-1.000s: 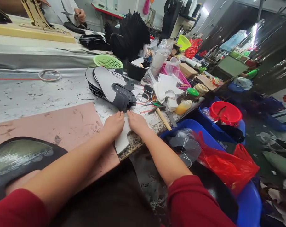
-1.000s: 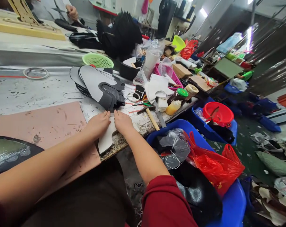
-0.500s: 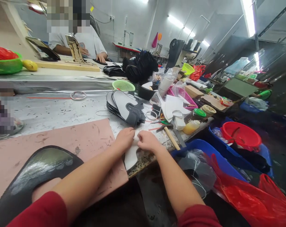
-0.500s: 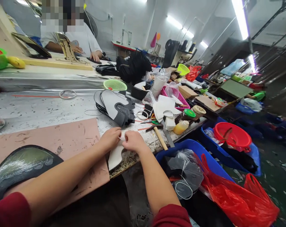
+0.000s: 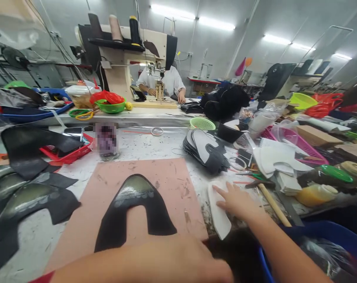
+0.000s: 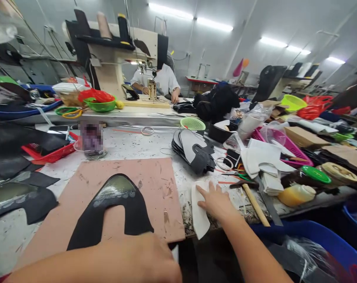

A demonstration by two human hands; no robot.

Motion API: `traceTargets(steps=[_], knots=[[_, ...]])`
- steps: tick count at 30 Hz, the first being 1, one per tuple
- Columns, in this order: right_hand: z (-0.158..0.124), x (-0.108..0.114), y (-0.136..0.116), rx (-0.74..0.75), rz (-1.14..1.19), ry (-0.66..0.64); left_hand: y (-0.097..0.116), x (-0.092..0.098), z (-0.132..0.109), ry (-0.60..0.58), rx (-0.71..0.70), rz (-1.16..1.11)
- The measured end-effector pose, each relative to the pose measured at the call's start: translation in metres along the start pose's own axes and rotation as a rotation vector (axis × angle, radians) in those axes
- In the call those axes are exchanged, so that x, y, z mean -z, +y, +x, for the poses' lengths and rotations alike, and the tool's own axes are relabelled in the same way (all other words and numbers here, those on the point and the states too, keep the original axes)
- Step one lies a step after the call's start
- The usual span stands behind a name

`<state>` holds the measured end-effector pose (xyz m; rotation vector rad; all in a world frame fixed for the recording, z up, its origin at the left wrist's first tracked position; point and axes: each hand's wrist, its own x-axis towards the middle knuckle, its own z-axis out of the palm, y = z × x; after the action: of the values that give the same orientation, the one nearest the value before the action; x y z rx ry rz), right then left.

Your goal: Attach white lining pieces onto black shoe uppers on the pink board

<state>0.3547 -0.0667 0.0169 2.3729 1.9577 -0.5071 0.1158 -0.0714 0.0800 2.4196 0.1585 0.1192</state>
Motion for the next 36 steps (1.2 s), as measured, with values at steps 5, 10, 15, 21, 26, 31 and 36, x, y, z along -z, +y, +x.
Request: traceTargets(steps=[5,10,15,21,26,31,36], knots=[[-0.028,-0.002,-0.088,0.545,0.863,-0.246,-0.028,0.032,-0.064,0.404,0.430,-0.271],[-0.018,-0.021,-0.161,0.377,1.218,-0.352,-0.063,0.020,-0.114,0.653,0.838,-0.711],[0.019,-0.044,-0.182,0.351,1.101,-0.203,-0.082,0.017,-0.134,0.824,0.909,-0.712],[0.055,-0.059,-0.191,0.509,0.874,0.016,-0.127,0.019,-0.133,0.819,0.957,-0.243],[0.059,-0.066,-0.188,0.576,0.792,0.091,-0.138,0.013,-0.138,0.763,0.899,-0.137],[0.057,-0.067,-0.188,0.608,0.726,0.119,-0.139,0.010,-0.138,0.760,0.907,-0.069],[0.059,-0.065,-0.190,0.570,0.692,0.101,-0.144,0.011,-0.136,0.710,0.950,-0.053]])
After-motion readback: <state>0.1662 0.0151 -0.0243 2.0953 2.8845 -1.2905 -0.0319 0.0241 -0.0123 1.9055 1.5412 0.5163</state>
